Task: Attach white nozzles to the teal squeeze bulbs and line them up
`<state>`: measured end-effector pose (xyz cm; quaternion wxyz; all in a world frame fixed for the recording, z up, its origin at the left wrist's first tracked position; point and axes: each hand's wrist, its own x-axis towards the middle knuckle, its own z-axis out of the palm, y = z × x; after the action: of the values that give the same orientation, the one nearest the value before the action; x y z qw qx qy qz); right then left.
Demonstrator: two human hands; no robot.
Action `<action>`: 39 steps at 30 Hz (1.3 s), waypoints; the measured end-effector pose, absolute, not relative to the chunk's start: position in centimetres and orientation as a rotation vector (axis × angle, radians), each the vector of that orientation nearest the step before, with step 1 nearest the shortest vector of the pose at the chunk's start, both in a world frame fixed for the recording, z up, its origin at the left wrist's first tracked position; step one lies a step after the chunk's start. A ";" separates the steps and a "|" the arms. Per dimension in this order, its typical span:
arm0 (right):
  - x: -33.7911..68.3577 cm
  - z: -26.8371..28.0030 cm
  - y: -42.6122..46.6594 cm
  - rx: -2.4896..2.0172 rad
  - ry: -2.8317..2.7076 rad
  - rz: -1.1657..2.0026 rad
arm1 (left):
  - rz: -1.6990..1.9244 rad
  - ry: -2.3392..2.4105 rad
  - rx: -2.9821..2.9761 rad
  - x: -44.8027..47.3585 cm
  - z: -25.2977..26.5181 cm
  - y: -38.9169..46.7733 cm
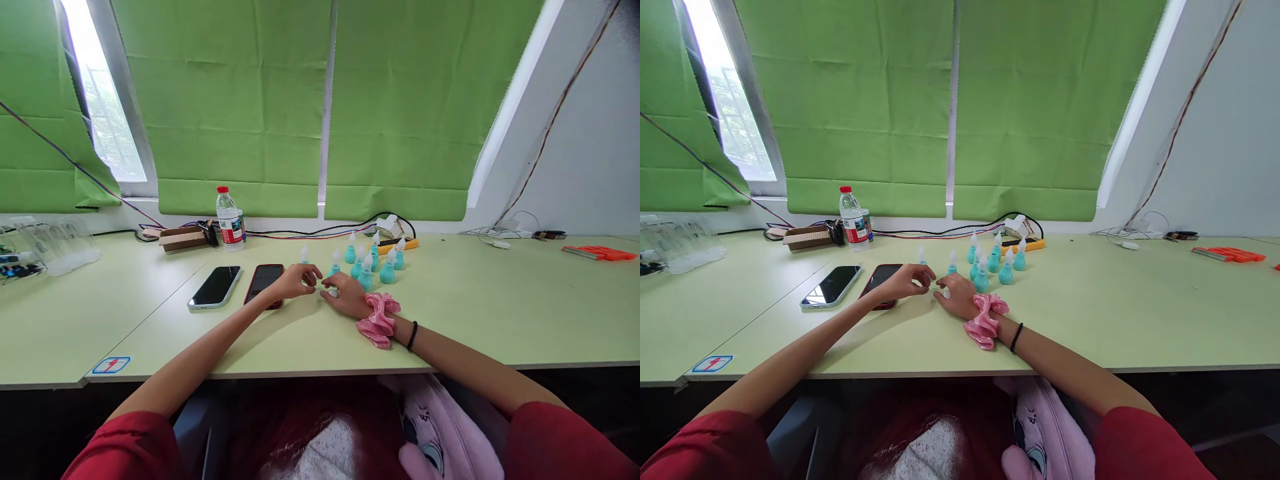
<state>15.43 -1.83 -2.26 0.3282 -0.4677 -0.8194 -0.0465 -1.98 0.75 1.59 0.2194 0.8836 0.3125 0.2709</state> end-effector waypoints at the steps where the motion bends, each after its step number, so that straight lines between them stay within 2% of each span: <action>1: 15.4 -2.3 -1.9 -1.216 -2.136 -0.121 | 0.750 0.814 2.405 -2.0 1.4 0.9; 9: 15.3 -2.2 -2.6 -1.011 -2.214 -0.246 | 0.974 0.937 2.733 -1.0 -1.3 0.7; 12: 15.1 -1.7 -4.5 -0.712 -2.204 -0.285 | 1.000 1.002 2.780 -0.8 -1.7 0.7; 16: 13.3 -0.9 -7.5 -0.124 -2.606 -0.333 | 0.960 1.053 2.741 -0.7 -1.6 1.0; 18: 12.1 -0.6 -8.6 -0.008 -2.786 -0.349 | 1.005 1.094 2.731 -0.7 -1.5 1.1; 24: 11.3 -1.2 -8.4 -0.295 -2.824 -0.205 | 0.941 1.117 2.770 -0.9 -1.7 1.0; 30: 14.4 -1.9 -4.0 -0.786 -2.654 -0.291 | 0.838 1.008 2.834 -0.7 -1.8 0.6; 35: 16.7 -1.7 -2.3 -1.135 -2.501 -0.290 | 0.596 1.070 2.812 -0.5 -1.8 0.8; 39: 17.2 -1.2 -2.2 -1.157 -2.452 -0.173 | 0.696 1.146 2.747 -0.9 -1.8 1.2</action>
<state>17.16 -2.24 -1.23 0.2109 -0.4164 -0.8822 -0.0621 -0.94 1.19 -1.77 0.0425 0.8979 0.3746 0.2274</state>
